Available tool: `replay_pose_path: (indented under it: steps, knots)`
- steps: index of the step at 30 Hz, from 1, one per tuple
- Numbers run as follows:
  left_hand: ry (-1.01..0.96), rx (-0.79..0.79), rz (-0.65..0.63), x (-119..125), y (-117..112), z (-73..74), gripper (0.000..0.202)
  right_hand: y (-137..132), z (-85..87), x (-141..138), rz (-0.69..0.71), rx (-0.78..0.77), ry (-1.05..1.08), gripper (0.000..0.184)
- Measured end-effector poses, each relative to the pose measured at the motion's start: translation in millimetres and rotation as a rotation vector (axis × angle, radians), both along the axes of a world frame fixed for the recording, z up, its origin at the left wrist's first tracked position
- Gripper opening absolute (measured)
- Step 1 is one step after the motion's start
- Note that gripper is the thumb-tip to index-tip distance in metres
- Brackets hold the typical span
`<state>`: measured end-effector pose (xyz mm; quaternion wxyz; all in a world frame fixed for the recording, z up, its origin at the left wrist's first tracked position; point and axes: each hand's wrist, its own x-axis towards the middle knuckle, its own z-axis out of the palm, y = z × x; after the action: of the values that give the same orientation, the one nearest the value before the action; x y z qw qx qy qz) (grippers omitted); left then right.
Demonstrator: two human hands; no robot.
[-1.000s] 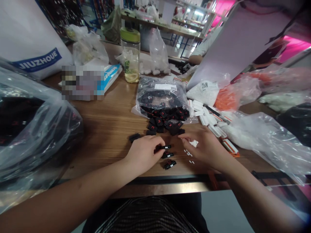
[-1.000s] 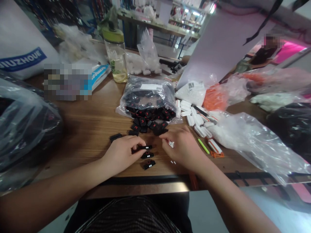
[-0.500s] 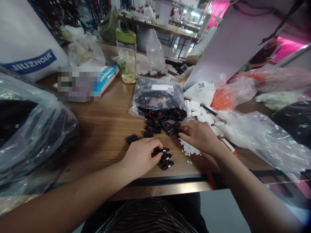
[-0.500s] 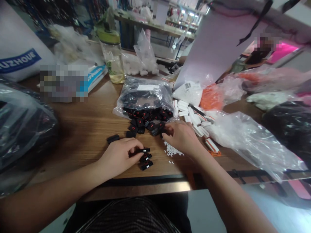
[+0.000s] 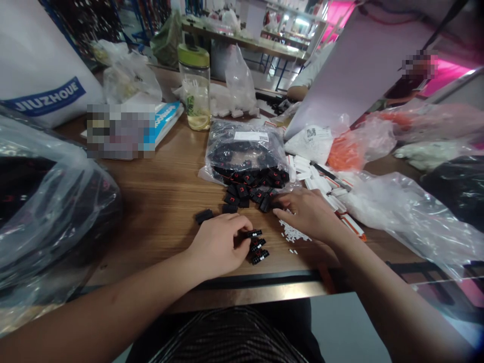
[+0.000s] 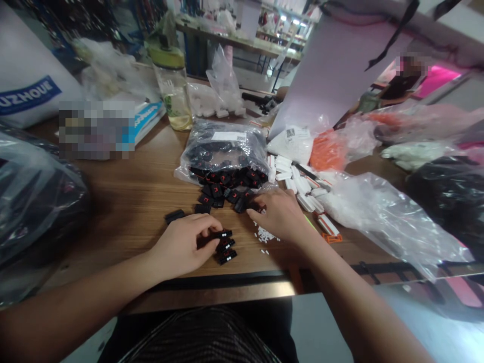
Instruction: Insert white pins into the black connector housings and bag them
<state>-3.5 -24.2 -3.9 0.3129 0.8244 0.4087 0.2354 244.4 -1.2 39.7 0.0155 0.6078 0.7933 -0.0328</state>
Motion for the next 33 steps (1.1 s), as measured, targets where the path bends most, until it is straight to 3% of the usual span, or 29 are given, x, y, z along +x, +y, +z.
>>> replay_pose_path:
  steps: [6,11,16,19,21,28,33]
  knots:
    - [-0.081,-0.017,-0.015,-1.1,2.5,0.6,0.005,-1.6,-4.8,-5.4,-0.035,0.033,-0.02,0.025]
    - [-0.172,0.005,0.01,-1.2,3.8,0.4,0.012,-3.1,-9.2,0.0,-0.025,0.06,0.078,0.018]
    - [-0.304,0.07,0.034,1.5,7.1,-7.6,0.011,-9.9,-4.9,-8.2,0.167,0.162,0.258,0.013]
    - [-0.342,0.059,0.027,3.1,10.7,-15.1,0.027,-10.9,-1.4,-24.9,0.25,0.12,0.321,0.015]
    - [-0.346,0.045,0.021,3.4,12.9,-18.1,0.028,-8.6,0.4,-35.5,0.266,0.073,0.317,0.013]
    - [-0.239,0.036,0.067,2.4,16.3,-13.9,0.01,-0.4,6.1,-48.1,0.341,-0.036,0.336,0.016]
    - [0.011,0.092,0.094,2.5,13.0,-9.0,0.003,-5.9,13.6,-20.1,0.16,-0.001,0.514,0.022]
